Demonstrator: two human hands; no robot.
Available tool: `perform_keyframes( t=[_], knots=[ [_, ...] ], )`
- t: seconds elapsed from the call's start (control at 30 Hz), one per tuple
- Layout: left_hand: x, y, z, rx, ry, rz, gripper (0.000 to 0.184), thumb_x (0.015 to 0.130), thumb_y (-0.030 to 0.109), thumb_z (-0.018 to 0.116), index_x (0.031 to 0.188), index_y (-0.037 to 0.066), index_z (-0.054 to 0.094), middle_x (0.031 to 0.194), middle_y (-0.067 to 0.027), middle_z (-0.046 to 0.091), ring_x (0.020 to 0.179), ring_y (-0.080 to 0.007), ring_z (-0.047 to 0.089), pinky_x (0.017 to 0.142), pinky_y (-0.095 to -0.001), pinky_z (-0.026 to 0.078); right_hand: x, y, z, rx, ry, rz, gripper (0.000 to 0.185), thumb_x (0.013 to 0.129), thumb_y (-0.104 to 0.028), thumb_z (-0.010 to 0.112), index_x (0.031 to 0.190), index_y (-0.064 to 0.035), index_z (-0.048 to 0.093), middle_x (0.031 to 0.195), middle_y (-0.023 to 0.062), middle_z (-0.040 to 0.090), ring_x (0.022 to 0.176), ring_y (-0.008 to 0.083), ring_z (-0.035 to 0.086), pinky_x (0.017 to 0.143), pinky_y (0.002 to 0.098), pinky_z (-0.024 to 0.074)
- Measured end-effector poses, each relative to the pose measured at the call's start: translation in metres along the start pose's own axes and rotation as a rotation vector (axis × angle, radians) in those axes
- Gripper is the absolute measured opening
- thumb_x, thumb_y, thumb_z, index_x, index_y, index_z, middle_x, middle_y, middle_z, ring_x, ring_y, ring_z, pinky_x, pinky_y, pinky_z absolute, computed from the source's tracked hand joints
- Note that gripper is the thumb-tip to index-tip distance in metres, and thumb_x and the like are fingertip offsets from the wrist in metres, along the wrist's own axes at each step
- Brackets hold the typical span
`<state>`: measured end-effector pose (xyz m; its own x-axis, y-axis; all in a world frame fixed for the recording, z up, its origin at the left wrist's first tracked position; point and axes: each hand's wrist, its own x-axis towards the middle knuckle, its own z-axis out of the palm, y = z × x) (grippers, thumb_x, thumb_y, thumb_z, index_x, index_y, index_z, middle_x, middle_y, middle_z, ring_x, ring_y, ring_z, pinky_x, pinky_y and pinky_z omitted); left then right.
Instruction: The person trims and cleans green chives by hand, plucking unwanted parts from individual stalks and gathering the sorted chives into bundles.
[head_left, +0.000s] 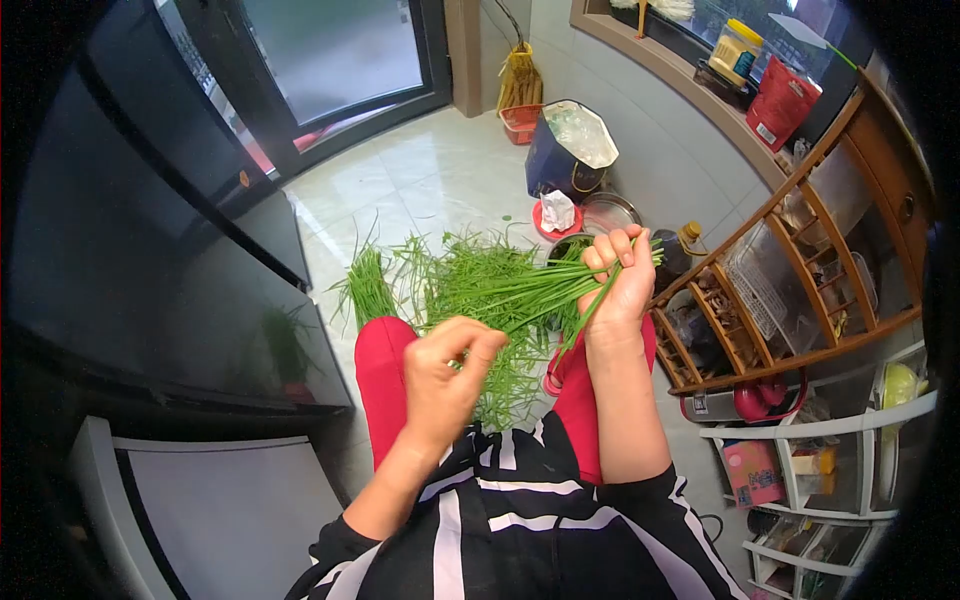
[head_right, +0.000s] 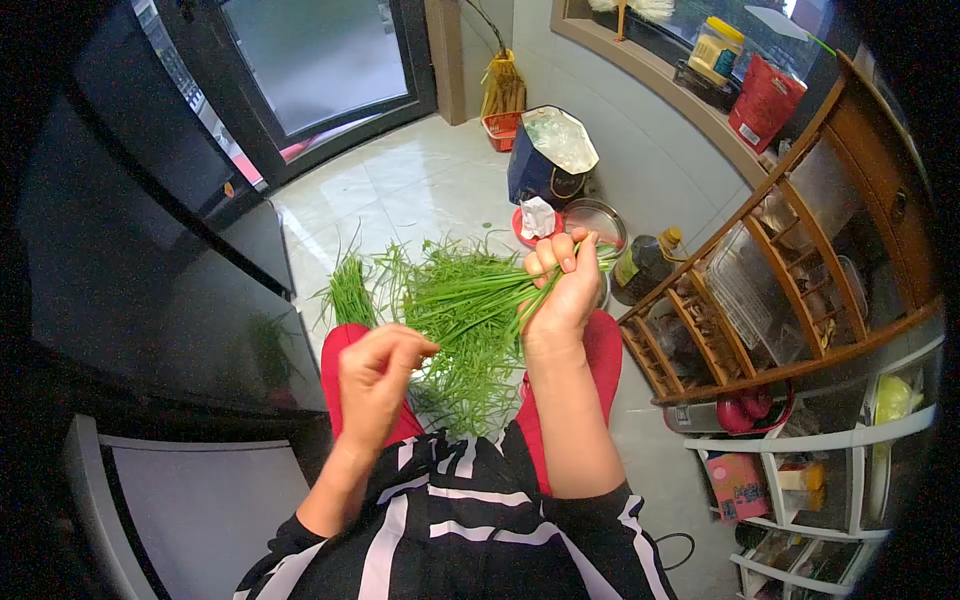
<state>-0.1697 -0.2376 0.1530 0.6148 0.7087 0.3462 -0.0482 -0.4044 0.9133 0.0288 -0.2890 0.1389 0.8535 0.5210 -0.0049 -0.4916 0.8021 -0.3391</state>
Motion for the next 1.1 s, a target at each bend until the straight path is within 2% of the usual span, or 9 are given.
perform_keyframes(
  t=[0.2, 0.4, 0.53, 0.6, 0.73, 0.77, 0.83, 0.9, 1.1],
  knots=[
    [0.004, 0.017, 0.032, 0.024, -0.202, -0.132, 0.023, 0.088, 0.019, 0.059, 0.093, -0.002, 0.066, 0.074, -0.0068, 0.064, 0.063, -0.0115, 0.054, 0.057, -0.0250, 0.042, -0.010, 0.004, 0.014, -0.061, 0.005, -0.040, 0.025, 0.100, -0.028, 0.034, 0.088, -0.0110, 0.047, 0.057, -0.0056, 0.027, 0.048, 0.0061, 0.020, 0.043, 0.0214, 0.0206],
    [0.000, 0.007, 0.051, 0.142, -0.268, -0.100, 0.025, 0.090, 0.017, 0.055, 0.073, -0.002, 0.057, 0.063, -0.0075, 0.055, 0.054, -0.0120, 0.047, 0.050, -0.0291, 0.037, -0.015, 0.008, 0.018, -0.215, -0.024, -0.101, 0.025, 0.099, -0.032, 0.037, 0.087, -0.0112, 0.045, 0.058, -0.0051, 0.026, 0.049, 0.0063, 0.023, 0.045, 0.0229, 0.0219],
    [-0.005, 0.008, 0.053, -0.059, -0.067, 0.001, 0.022, 0.092, 0.011, 0.049, 0.073, -0.001, 0.050, 0.065, -0.0074, 0.050, 0.054, -0.0136, 0.048, 0.051, -0.0282, 0.038, -0.016, 0.010, 0.020, -0.284, 0.021, -0.146, 0.026, 0.099, -0.031, 0.037, 0.085, -0.0097, 0.044, 0.057, -0.0051, 0.025, 0.047, 0.0061, 0.023, 0.043, 0.0239, 0.0210],
    [-0.010, 0.011, 0.046, 0.028, 0.047, 0.323, 0.012, 0.087, 0.007, 0.055, 0.078, 0.000, 0.053, 0.070, -0.0118, 0.052, 0.059, -0.0268, 0.049, 0.056, -0.0351, 0.039, -0.008, 0.008, 0.018, -0.293, 0.137, -0.161, 0.027, 0.099, -0.031, 0.039, 0.085, -0.0096, 0.045, 0.057, -0.0051, 0.025, 0.047, 0.0057, 0.024, 0.043, 0.0234, 0.0210],
    [-0.011, -0.005, 0.026, 0.145, -0.040, 0.247, 0.016, 0.081, 0.008, 0.061, 0.068, 0.001, 0.057, 0.070, -0.0103, 0.060, 0.065, -0.0263, 0.055, 0.062, -0.0367, 0.039, -0.003, 0.001, 0.017, -0.446, 0.094, -0.099, 0.024, 0.099, -0.030, 0.040, 0.089, -0.0089, 0.046, 0.058, -0.0050, 0.030, 0.049, 0.0053, 0.025, 0.043, 0.0221, 0.0210],
    [-0.008, -0.009, 0.023, 0.246, -0.053, 0.153, 0.018, 0.080, 0.010, 0.063, 0.064, 0.002, 0.061, 0.070, -0.0095, 0.063, 0.068, -0.0265, 0.057, 0.067, -0.0378, 0.040, -0.002, 0.000, 0.013, -0.521, 0.051, -0.052, 0.024, 0.099, -0.029, 0.041, 0.088, -0.0083, 0.047, 0.060, -0.0035, 0.038, 0.052, 0.0065, 0.033, 0.048, 0.0223, 0.0278],
    [-0.009, -0.032, 0.010, 0.507, -0.186, 0.023, 0.024, 0.081, 0.017, 0.063, 0.098, 0.001, 0.062, 0.101, -0.0147, 0.062, 0.094, -0.0302, 0.056, 0.081, -0.0397, 0.041, -0.002, 0.004, 0.013, -0.642, -0.014, -0.136, 0.026, 0.099, -0.030, 0.040, 0.087, -0.0087, 0.048, 0.062, -0.0024, 0.043, 0.054, 0.0071, 0.037, 0.051, 0.0227, 0.0311],
    [-0.012, -0.048, -0.003, 0.701, -0.299, -0.107, 0.059, 0.081, 0.026, 0.065, 0.129, 0.002, 0.043, 0.132, -0.0212, 0.044, 0.121, -0.0342, 0.044, 0.097, -0.0414, 0.036, -0.002, 0.008, 0.012, -0.802, -0.135, -0.215, 0.030, 0.099, -0.031, 0.038, 0.085, -0.0069, 0.049, 0.066, 0.0011, 0.051, 0.060, 0.0095, 0.047, 0.063, 0.0248, 0.0379],
    [0.012, -0.027, -0.004, 0.200, -0.089, -0.153, 0.067, 0.079, 0.030, 0.069, 0.132, -0.001, 0.040, 0.137, -0.0225, 0.040, 0.129, -0.0324, 0.038, 0.106, -0.0397, 0.029, -0.015, 0.025, 0.017, -1.079, -0.279, -0.220, 0.034, 0.099, -0.031, 0.038, 0.085, -0.0032, 0.050, 0.068, 0.0040, 0.055, 0.062, 0.0115, 0.050, 0.065, 0.0276, 0.0404]
  ],
)
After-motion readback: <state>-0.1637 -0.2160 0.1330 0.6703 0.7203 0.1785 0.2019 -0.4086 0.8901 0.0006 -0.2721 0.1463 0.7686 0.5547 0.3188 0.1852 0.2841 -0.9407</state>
